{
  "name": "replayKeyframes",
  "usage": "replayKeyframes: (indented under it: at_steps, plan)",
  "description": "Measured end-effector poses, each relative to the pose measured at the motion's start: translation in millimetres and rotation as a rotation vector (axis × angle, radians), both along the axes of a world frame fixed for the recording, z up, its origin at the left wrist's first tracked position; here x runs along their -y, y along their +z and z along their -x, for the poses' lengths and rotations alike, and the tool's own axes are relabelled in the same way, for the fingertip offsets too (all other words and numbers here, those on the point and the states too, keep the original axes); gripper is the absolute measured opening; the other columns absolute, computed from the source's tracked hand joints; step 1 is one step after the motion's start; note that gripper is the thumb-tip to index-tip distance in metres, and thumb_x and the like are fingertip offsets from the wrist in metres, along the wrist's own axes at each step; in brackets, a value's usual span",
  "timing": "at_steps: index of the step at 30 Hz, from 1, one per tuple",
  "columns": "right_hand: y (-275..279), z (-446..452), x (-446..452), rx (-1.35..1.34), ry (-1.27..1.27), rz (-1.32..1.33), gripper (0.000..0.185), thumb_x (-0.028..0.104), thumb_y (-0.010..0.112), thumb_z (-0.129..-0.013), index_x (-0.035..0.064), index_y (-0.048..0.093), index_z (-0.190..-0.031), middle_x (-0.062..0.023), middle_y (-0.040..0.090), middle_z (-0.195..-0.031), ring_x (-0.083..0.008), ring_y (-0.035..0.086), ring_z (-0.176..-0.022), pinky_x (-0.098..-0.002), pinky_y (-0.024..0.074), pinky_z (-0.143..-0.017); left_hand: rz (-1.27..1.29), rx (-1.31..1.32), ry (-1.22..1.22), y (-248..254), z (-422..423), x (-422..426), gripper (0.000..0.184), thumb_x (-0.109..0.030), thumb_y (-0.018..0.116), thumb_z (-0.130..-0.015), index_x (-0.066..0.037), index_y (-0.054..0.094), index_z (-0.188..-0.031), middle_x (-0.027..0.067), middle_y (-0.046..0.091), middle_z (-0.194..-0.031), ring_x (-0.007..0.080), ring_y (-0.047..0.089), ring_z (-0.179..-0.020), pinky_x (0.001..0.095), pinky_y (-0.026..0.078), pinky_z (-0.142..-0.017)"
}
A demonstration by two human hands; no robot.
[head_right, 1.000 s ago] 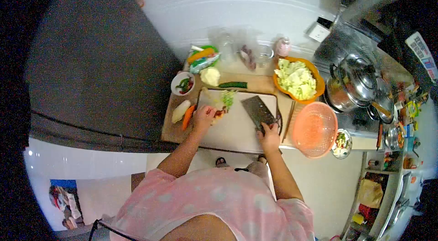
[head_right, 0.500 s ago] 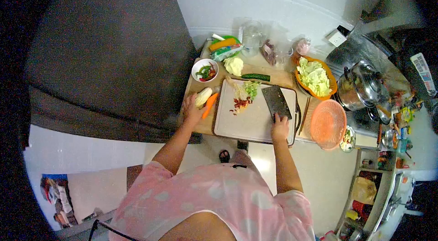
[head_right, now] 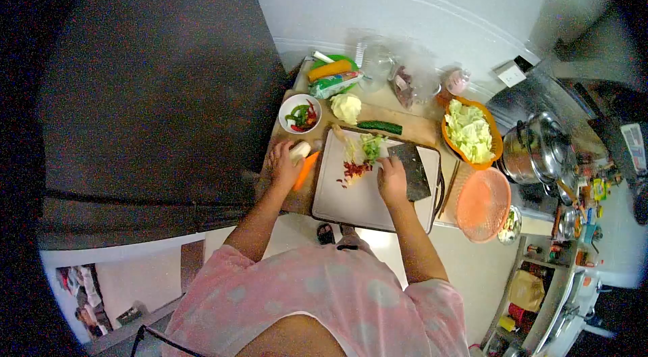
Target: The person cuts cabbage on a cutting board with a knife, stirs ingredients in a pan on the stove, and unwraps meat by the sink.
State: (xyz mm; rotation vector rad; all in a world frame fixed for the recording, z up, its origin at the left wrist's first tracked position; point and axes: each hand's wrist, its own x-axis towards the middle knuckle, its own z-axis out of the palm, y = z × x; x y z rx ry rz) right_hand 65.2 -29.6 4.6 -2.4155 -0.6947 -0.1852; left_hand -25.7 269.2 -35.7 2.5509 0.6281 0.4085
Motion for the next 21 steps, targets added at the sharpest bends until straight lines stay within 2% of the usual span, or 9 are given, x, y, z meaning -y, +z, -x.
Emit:
replayKeyframes:
  at_steps: [6, 9, 12, 15, 19, 20, 21]
  plan:
    - [-3, -42, -51, -0.071, 0.135, -0.107, 0.025, -0.004, 0.056, -0.078, 0.0056, 0.061, -0.100, -0.0170, 0.059, -0.093, -0.0379, 0.058, -0.090, -0.0440, 0.0483, -0.075, 0.060, -0.059, 0.044, 15, -5, -15, 0.045, -0.019, 0.072, -0.077, -0.013, 0.053, -0.117, 0.0100, 0.050, -0.120, 0.0322, 0.043, -0.119, 0.0484, 0.033, -0.100]
    - [-4, -57, -56, -0.106, 0.119, -0.070, 0.024, -0.005, 0.054, -0.078, 0.0045, 0.061, -0.099, -0.0175, 0.060, -0.092, -0.0384, 0.059, -0.091, -0.0438, 0.0481, -0.076, 0.065, -0.033, 0.042, 4, -6, -24, 0.044, -0.019, 0.072, -0.077, -0.013, 0.054, -0.117, 0.0099, 0.050, -0.120, 0.0325, 0.044, -0.118, 0.0489, 0.033, -0.099]
    - [-9, -66, -56, -0.134, 0.123, -0.070, 0.021, -0.004, 0.055, -0.078, 0.0041, 0.061, -0.097, -0.0173, 0.061, -0.093, -0.0381, 0.059, -0.090, -0.0432, 0.0485, -0.077, 0.072, -0.150, 0.060, 8, -8, -21, 0.057, -0.027, 0.076, -0.073, -0.014, 0.050, -0.122, 0.0116, 0.049, -0.126, 0.0335, 0.042, -0.122, 0.0494, 0.031, -0.103]
    - [-14, -72, -55, -0.038, 0.162, -0.161, 0.020, -0.004, 0.056, -0.079, 0.0039, 0.061, -0.096, -0.0173, 0.062, -0.094, -0.0376, 0.059, -0.090, -0.0428, 0.0485, -0.077, 0.053, -0.215, 0.006, 20, -9, -12, 0.074, -0.034, 0.080, -0.070, -0.015, 0.044, -0.132, 0.0134, 0.044, -0.133, 0.0344, 0.038, -0.126, 0.0498, 0.029, -0.106]
    - [-26, -105, -46, -0.096, 0.111, -0.005, 0.024, 0.001, 0.056, -0.078, 0.0058, 0.063, -0.101, -0.0182, 0.061, -0.097, -0.0380, 0.058, -0.093, -0.0452, 0.0464, -0.083, 0.003, -0.406, -0.045, 6, -5, 0, 0.096, -0.039, 0.083, -0.066, -0.017, 0.031, -0.144, 0.0146, 0.034, -0.142, 0.0347, 0.034, -0.131, 0.0510, 0.027, -0.107]
    - [-29, -115, -41, -0.041, 0.119, 0.042, 0.028, 0.003, 0.059, -0.077, 0.0075, 0.063, -0.104, -0.0146, 0.061, -0.103, -0.0358, 0.056, -0.098, -0.0454, 0.0472, -0.084, 0.014, -0.458, -0.056, 1, -4, 2, 0.103, -0.037, 0.083, -0.066, -0.019, 0.024, -0.148, 0.0137, 0.029, -0.145, 0.0349, 0.033, -0.132, 0.0523, 0.027, -0.107]
    - [-33, -125, -40, -0.041, 0.090, 0.148, 0.029, 0.004, 0.060, -0.076, 0.0080, 0.062, -0.105, -0.0132, 0.061, -0.105, -0.0348, 0.056, -0.100, -0.0453, 0.0476, -0.085, 0.010, -0.491, -0.062, 1, -5, 6, 0.104, -0.036, 0.084, -0.066, -0.019, 0.023, -0.149, 0.0144, 0.030, -0.145, 0.0357, 0.033, -0.132, 0.0525, 0.028, -0.107]
